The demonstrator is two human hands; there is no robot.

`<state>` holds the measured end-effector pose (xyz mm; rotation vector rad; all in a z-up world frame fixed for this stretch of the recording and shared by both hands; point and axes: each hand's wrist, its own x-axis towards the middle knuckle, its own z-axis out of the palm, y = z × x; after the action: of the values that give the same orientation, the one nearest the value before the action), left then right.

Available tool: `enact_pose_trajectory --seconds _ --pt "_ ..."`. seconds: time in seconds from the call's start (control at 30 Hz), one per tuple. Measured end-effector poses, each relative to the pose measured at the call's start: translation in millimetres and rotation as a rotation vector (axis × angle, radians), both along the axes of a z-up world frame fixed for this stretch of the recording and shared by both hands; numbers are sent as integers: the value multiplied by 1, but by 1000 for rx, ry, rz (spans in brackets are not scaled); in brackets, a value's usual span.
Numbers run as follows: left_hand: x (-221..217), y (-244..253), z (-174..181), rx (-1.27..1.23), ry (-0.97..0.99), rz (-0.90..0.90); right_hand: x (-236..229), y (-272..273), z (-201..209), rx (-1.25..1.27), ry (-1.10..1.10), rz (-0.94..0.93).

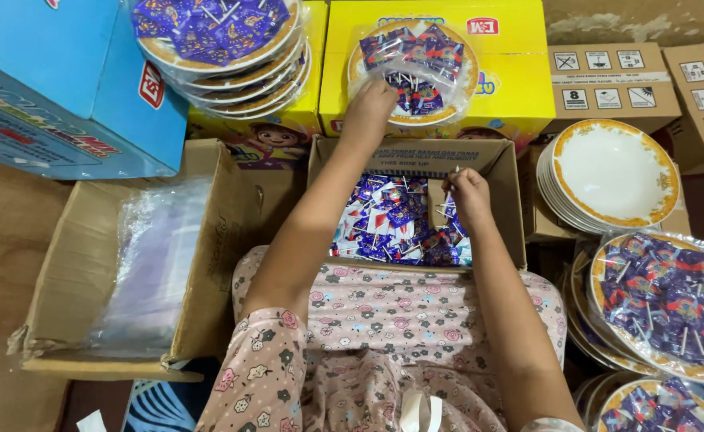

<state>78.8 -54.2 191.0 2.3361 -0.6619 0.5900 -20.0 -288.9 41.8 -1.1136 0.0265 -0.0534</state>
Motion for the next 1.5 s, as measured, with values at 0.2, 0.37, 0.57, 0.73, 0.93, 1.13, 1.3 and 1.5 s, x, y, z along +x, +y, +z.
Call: enact_pose_trajectory --seconds 0.2,0.37,0.57,0.73,0.93,1.13,1.3,1.5 --pt "-7 -1 -7 177 -150 65 -6 8 16 -259 60 7" --pt "-59 21 -31 -8 -210 62 -26 18 49 -348 -19 12" --pt "-106 62 -112 -50 -5 115 -27 39 112 -422 -458 -343" --pt "-91 65 -165 -54 45 163 50 37 116 -861 -841 -749" --pt "-90 66 -175 -16 33 103 101 54 115 -1181 -878 -707" --pt "-85 64 -188 63 73 137 118 71 96 -1577 -595 -686" --pt "-81 66 -217 173 231 269 92 88 123 -1673 -601 -635" --pt "-61 74 -273 384 409 444 81 63 30 -1431 -1128 -500"
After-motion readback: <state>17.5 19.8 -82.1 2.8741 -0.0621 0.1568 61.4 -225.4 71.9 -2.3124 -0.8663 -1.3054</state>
